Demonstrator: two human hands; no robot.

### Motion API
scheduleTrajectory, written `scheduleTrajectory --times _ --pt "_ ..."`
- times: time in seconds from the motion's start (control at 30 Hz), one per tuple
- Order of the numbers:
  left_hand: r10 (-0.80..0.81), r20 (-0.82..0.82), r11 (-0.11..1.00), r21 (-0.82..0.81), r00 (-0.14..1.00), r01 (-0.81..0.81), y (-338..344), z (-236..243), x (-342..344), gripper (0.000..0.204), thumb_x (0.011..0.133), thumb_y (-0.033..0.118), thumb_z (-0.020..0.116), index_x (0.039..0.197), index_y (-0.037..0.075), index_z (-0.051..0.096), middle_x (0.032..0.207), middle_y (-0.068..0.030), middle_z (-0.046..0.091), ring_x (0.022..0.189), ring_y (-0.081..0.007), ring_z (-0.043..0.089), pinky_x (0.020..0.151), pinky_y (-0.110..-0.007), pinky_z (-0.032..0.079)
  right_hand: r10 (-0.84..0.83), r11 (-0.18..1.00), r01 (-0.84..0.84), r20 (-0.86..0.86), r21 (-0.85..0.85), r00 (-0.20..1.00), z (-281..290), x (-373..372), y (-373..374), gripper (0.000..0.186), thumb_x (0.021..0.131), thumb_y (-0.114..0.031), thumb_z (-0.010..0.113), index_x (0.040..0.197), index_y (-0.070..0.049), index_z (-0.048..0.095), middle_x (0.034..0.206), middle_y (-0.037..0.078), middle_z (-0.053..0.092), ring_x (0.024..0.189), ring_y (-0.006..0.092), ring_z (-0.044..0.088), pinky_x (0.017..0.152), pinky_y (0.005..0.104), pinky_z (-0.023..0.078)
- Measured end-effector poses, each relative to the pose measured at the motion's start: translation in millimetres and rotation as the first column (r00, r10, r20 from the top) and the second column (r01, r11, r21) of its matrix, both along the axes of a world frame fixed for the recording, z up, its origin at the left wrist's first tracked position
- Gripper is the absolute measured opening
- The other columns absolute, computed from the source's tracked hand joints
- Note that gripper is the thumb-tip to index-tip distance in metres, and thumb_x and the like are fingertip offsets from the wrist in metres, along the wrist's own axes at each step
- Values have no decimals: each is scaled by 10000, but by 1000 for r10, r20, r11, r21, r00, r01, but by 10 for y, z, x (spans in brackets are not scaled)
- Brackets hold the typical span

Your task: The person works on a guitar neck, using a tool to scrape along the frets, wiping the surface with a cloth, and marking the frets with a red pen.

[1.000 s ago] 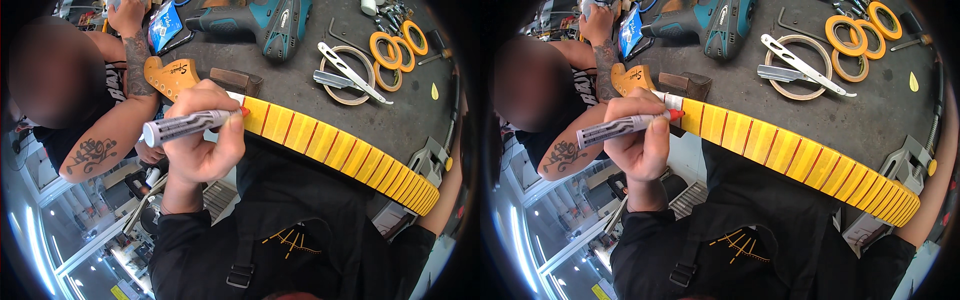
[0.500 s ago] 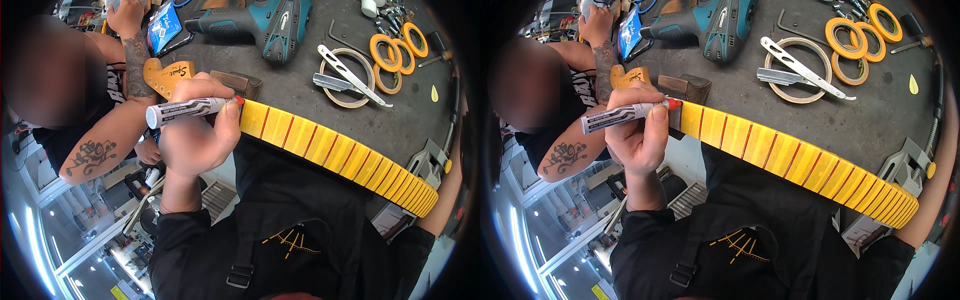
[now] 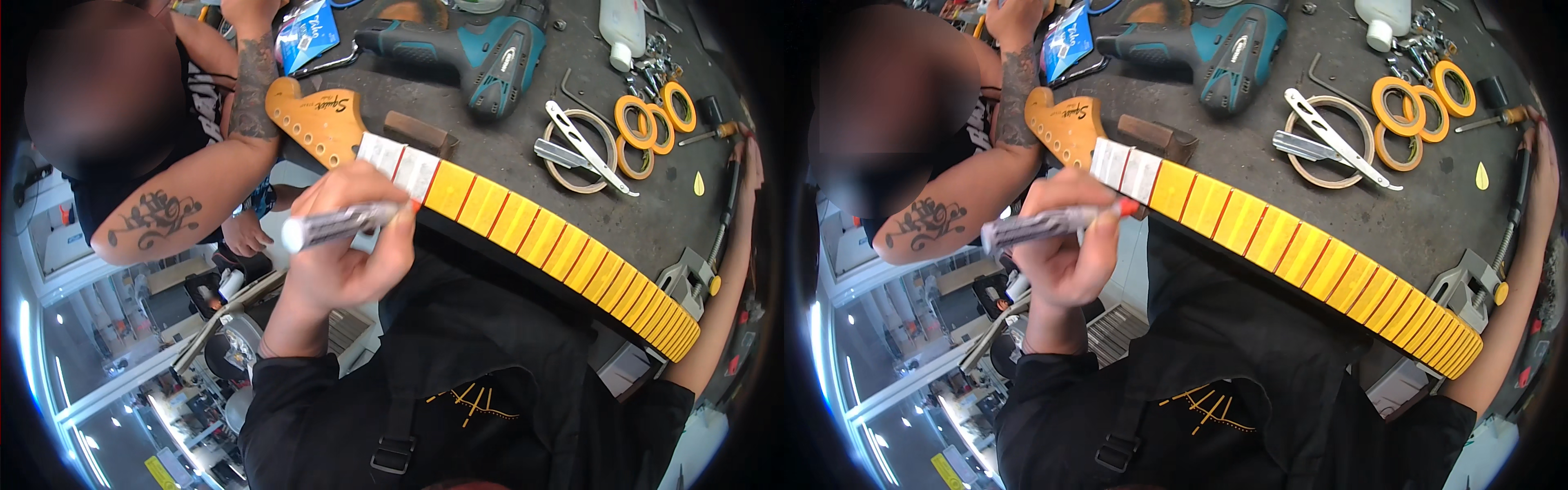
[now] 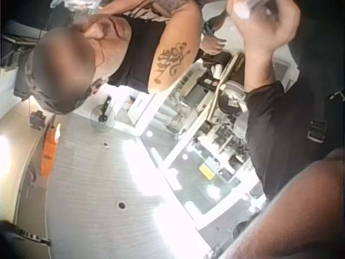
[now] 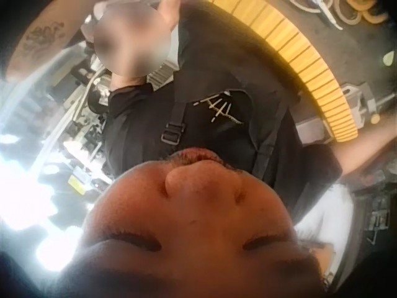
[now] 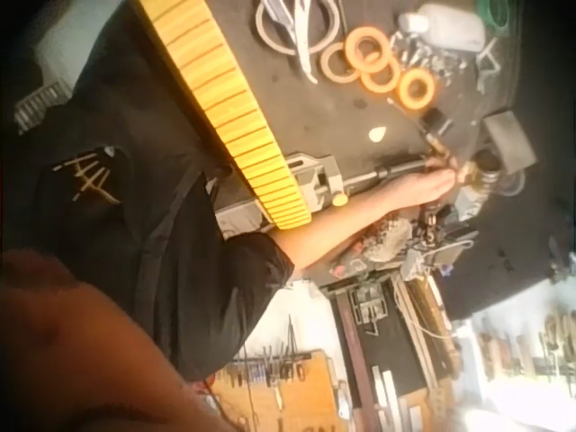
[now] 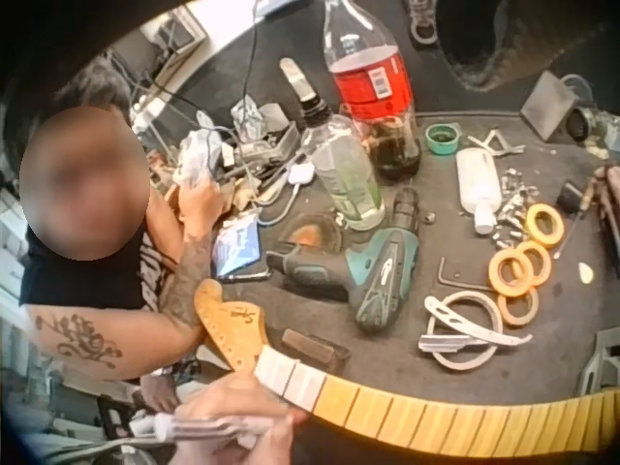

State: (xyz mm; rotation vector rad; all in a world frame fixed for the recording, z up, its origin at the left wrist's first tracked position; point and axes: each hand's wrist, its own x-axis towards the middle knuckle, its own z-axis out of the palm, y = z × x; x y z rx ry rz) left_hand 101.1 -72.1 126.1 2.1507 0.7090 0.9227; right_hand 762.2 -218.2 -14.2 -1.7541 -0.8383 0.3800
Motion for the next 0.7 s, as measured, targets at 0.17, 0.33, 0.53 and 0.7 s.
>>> scheduleTrajectory --times 0.17,0.33,0.53,0.7 --pt "34 -19 999 35 999 -34 -180 13 -16 170 791 -22 703 943 11 634 725 -84 642 583 -217 603 587 -328 473 -16 999 29 267 -44 964 230 -825 169 484 1124 -354 452 1386 16 620 907 -23 487 873 72 478 833 197 372" --pt "-67 35 997 50 997 65 -356 -86 -81 197 781 -18 704 962 11 631 726 -85 645 591 -238 620 596 -343 482 5 997 16 247 -79 969 349 -921 116 470 1119 -358 461 1365 -2 646 892 -26 497 874 61 487 861 177 367" --pt "-30 36 999 -12 999 30 -395 -150 -58 185 796 -16 693 963 28 628 751 -75 666 632 -223 629 657 -341 466 -35 997 50 233 -61 972 385 -1024 111 461 1116 -369 469 1362 -28 659 884 -36 499 862 56 486 854 173 368" --pt "-107 -24 990 86 994 109 -257 -59 196 182 809 13 708 974 38 635 786 -65 685 690 -230 647 765 -385 492 -83 992 98 187 -74 979 433 -1108 117 462 1103 -401 497 1347 -55 681 892 -42 514 875 50 494 850 171 375"
